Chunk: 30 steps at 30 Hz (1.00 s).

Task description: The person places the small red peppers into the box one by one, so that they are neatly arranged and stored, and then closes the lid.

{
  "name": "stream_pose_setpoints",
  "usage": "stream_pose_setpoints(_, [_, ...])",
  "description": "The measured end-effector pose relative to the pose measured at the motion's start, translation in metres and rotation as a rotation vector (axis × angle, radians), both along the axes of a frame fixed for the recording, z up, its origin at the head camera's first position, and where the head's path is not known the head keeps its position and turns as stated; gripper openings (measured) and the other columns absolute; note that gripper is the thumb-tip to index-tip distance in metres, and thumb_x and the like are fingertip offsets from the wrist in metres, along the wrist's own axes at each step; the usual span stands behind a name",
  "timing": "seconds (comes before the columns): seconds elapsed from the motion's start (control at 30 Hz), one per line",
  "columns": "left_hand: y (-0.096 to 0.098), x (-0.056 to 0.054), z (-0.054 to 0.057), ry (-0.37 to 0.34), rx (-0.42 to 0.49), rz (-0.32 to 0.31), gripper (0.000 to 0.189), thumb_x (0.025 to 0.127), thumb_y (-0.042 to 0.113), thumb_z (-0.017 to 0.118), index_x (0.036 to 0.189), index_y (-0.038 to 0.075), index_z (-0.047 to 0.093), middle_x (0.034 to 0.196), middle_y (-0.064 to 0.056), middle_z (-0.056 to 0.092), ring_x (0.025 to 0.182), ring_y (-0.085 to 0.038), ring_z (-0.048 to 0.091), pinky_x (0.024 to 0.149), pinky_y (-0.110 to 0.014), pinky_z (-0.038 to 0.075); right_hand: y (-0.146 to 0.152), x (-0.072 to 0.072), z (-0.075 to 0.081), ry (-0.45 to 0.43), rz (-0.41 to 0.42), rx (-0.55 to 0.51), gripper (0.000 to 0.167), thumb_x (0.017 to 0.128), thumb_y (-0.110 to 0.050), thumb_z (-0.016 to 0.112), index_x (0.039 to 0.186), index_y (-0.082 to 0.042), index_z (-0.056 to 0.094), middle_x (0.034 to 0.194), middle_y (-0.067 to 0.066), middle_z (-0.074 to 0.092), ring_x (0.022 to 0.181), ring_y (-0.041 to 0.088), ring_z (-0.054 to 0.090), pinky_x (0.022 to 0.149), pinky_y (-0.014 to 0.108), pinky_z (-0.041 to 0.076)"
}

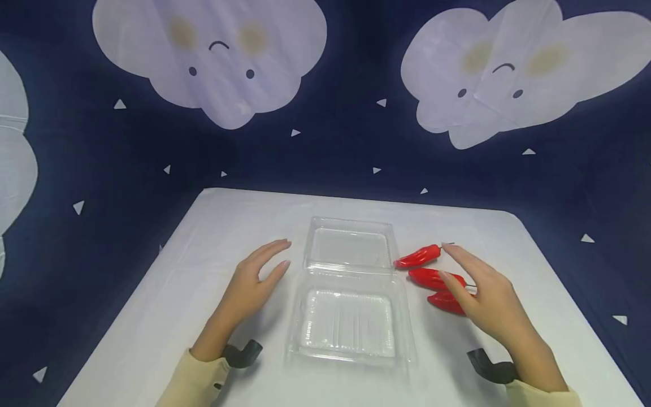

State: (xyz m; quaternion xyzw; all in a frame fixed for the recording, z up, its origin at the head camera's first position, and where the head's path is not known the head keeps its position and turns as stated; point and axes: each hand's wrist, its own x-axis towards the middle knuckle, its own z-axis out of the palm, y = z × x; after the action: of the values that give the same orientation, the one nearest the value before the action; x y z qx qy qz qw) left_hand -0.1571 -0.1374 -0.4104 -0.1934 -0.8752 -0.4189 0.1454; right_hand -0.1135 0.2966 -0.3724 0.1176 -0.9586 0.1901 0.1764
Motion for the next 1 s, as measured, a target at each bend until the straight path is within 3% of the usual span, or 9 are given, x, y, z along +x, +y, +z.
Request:
stream_pose_setpoints(0.2, [-0.006,0.005,-0.032,-0.131,0.188,-0.050,0.039,0.102,0.026,0.065,0.140,0.018,0.062,0.146,0.002,0.058,0.138,-0.021,0.051,0.108,-0.046,0.050,0.024,0.006,-0.025,0.042,0.003,-0.028,0.052,0.086,-0.020,0.083,0.135,-0.016,0.068,0.126,0.016,0.070,0.113,0.042,0.066,0.087,0.063,0.056])
stream_pose_setpoints(0.3, [-0.006,0.008,-0.047,-0.229,0.345,-0.123,0.040,0.103,0.017,0.063,0.142,0.011,0.058,0.148,-0.005,0.056,0.138,-0.027,0.050,0.108,-0.041,0.050,0.039,0.008,-0.039,0.040,-0.039,-0.065,0.050,0.084,-0.020,0.085,0.131,-0.017,0.070,0.125,0.014,0.071,0.114,0.041,0.066,0.095,0.030,0.056])
stream_pose_setpoints(0.37, [-0.004,0.010,-0.057,-0.312,0.424,-0.163,0.041,0.103,0.016,0.061,0.144,0.009,0.056,0.151,-0.006,0.053,0.140,-0.028,0.049,0.111,-0.034,0.047,0.050,0.009,-0.047,0.043,-0.071,-0.096,0.049,0.083,-0.019,0.086,0.129,-0.017,0.071,0.125,0.013,0.071,0.114,0.040,0.066,0.095,0.008,0.043])
stream_pose_setpoints(0.43, [0.000,0.011,-0.065,-0.385,0.485,-0.206,0.044,0.103,0.016,0.061,0.146,0.009,0.053,0.154,-0.007,0.049,0.143,-0.030,0.044,0.113,-0.028,0.042,0.061,0.009,-0.055,0.041,-0.103,-0.127,0.046,0.083,-0.019,0.086,0.127,-0.019,0.072,0.125,0.011,0.072,0.115,0.039,0.065,0.091,-0.005,0.025])
stream_pose_setpoints(0.6, [0.006,0.010,-0.076,-0.452,0.549,-0.307,0.050,0.102,0.012,0.061,0.150,0.006,0.048,0.159,-0.012,0.042,0.147,-0.035,0.036,0.114,-0.024,0.038,0.084,0.010,-0.074,-0.019,-0.182,-0.185,0.041,0.087,-0.029,0.084,0.126,-0.020,0.072,0.127,0.010,0.070,0.115,0.036,0.063,0.085,-0.004,0.031])
stream_pose_setpoints(0.73, [0.007,0.010,-0.075,-0.484,0.580,-0.345,0.050,0.102,0.007,0.060,0.150,0.005,0.047,0.157,-0.014,0.043,0.147,-0.035,0.037,0.114,-0.023,0.039,0.097,0.013,-0.090,-0.109,-0.216,-0.253,0.044,0.089,-0.037,0.081,0.129,-0.020,0.071,0.129,0.008,0.069,0.116,0.004,0.058,0.083,0.000,0.037])
stream_pose_setpoints(0.83, [0.007,0.010,-0.076,-0.528,0.583,-0.346,0.050,0.102,0.009,0.060,0.150,0.009,0.048,0.157,-0.010,0.044,0.148,-0.029,0.036,0.114,-0.023,0.038,0.103,0.014,-0.101,-0.162,-0.232,-0.299,0.049,0.089,-0.040,0.081,0.132,-0.021,0.068,0.132,0.006,0.067,0.110,-0.014,0.049,0.084,-0.001,0.035])
stream_pose_setpoints(0.93, [0.007,0.009,-0.079,-0.541,0.588,-0.380,0.051,0.101,0.008,0.061,0.151,0.008,0.047,0.159,-0.011,0.042,0.149,-0.030,0.034,0.115,-0.023,0.037,0.107,0.011,-0.106,-0.188,-0.252,-0.312,0.055,0.087,-0.043,0.082,0.135,-0.022,0.067,0.136,0.006,0.064,0.114,-0.016,0.046,0.087,-0.001,0.032])
stream_pose_setpoints(1.0, [0.007,0.008,-0.082,-0.546,0.600,-0.415,0.053,0.100,0.005,0.061,0.151,0.006,0.046,0.160,-0.013,0.040,0.150,-0.030,0.032,0.115,-0.023,0.036,0.109,0.009,-0.109,-0.207,-0.262,-0.311,0.058,0.086,-0.045,0.082,0.136,-0.021,0.066,0.139,0.006,0.063,0.119,-0.014,0.045,0.097,0.006,0.037])
